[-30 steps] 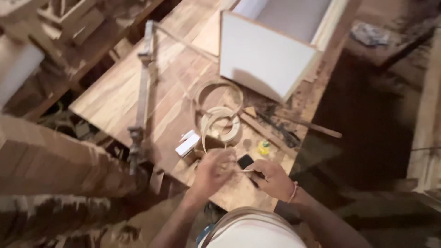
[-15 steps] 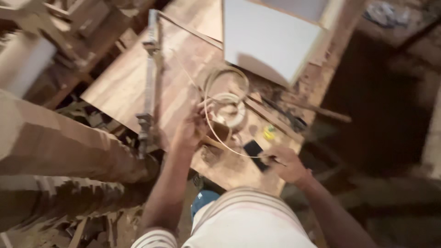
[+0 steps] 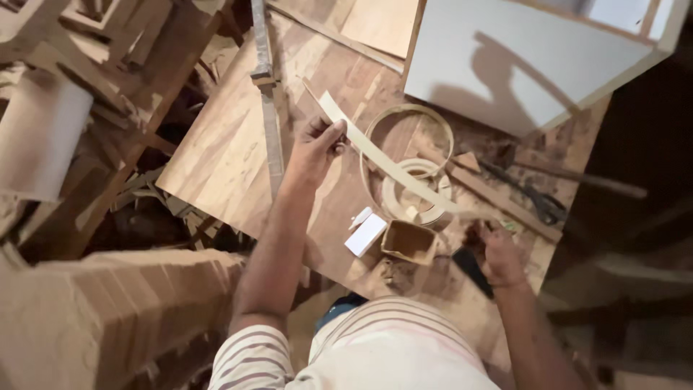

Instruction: The person applies glue to a wooden strip and attaches it to the edge of a white cabinet door. They use a hammer to tap the strip into place, then measure and cut a flexible wooden trim with scissors. The person applies glue to the trim and fits it along the door edge.

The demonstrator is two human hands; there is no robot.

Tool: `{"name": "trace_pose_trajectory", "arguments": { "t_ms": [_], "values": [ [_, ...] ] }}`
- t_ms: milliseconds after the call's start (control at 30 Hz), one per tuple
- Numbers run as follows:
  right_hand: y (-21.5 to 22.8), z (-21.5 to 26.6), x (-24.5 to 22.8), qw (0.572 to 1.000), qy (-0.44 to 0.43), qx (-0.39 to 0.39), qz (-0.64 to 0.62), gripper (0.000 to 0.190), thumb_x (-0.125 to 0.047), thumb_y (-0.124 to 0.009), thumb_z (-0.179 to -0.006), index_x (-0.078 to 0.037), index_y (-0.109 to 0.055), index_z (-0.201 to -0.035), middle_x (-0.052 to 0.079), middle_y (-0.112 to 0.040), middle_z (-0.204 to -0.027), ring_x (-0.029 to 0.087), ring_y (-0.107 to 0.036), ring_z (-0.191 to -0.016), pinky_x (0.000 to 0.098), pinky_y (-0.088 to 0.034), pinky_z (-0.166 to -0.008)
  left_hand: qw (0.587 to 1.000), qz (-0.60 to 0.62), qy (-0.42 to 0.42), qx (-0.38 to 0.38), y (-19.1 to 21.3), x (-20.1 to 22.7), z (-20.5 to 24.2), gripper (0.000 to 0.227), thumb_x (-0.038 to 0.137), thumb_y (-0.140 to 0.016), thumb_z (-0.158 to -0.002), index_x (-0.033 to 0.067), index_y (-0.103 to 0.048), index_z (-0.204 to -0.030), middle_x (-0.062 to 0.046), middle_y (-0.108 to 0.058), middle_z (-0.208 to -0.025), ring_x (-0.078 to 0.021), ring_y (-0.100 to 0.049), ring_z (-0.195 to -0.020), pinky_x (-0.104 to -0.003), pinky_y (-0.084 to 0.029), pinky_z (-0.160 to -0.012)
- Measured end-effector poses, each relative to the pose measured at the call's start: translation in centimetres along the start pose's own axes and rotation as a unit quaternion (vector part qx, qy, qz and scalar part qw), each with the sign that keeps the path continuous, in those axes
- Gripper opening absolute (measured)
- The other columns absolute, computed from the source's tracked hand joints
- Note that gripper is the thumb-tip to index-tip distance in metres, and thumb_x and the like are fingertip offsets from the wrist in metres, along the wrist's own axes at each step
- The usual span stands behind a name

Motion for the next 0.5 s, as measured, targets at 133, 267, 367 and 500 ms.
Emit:
{"name": "trace_pose_trajectory", "arguments": {
  "t_ms": [133, 267, 367, 500],
  "values": [
    [-4.1, -3.1, 1.4, 0.995, 0.017, -0.05, -0.088, 0.012, -0.018, -0.062, -0.103, -0.009, -0.065, -0.11, 0.005, -0.067, -0.094, 0.02, -0.065, -0.083, 0.0376, -0.057, -0.076, 0.974, -0.209, -0.078, 0.039, 1.6, 2.4, -3.0, 0.011, 0.01, -0.072, -0.101, 0.0007, -0.071, -0.107, -0.001, -0.069, -0.088, -0.0068, -0.058, -0.068, -0.022, -0.047, -0.058],
    [-6.8, -6.6, 1.8, 0.991, 0.032, -0.048, -0.123, 0.022, -0.029, -0.064, -0.106, -0.008, -0.068, -0.105, 0.005, -0.069, -0.09, 0.02, -0.066, -0.082, 0.037, -0.057, -0.077, 0.981, -0.167, -0.093, 0.037, 1.0, 3.3, -5.6, 0.012, 0.011, -0.067, -0.101, 0.0008, -0.066, -0.107, -0.003, -0.072, -0.089, -0.0098, -0.068, -0.073, -0.025, -0.058, -0.066],
    [-8.5, -8.8, 1.5, 0.973, -0.002, -0.114, -0.199, 0.031, -0.037, -0.066, -0.104, -0.006, -0.065, -0.098, 0.006, -0.07, -0.089, 0.021, -0.068, -0.082, 0.0373, -0.058, -0.079, 0.984, -0.151, -0.085, 0.039, 0.7, 3.1, -6.9, 0.014, 0.012, -0.066, -0.099, 0.0015, -0.065, -0.109, -0.003, -0.073, -0.092, -0.0113, -0.073, -0.08, -0.028, -0.063, -0.074],
    [-7.2, -12.5, 0.1, 0.98, 0.014, -0.075, -0.185, 0.023, -0.029, -0.068, -0.099, -0.009, -0.071, -0.109, 0.004, -0.07, -0.092, 0.018, -0.068, -0.083, 0.0355, -0.057, -0.077, 0.992, -0.119, -0.045, -0.014, -0.9, 2.1, -8.0, 0.016, 0.014, -0.069, -0.099, 0.0019, -0.062, -0.108, -0.005, -0.072, -0.091, -0.0131, -0.072, -0.079, -0.029, -0.061, -0.073]
  ]
}}
Point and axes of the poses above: each hand's wrist, its own z-axis away from the middle knuckle, its own y-axis out of the back of the hand, x = y × z, the point moved 7 cm from there along -z, towards the middle knuckle
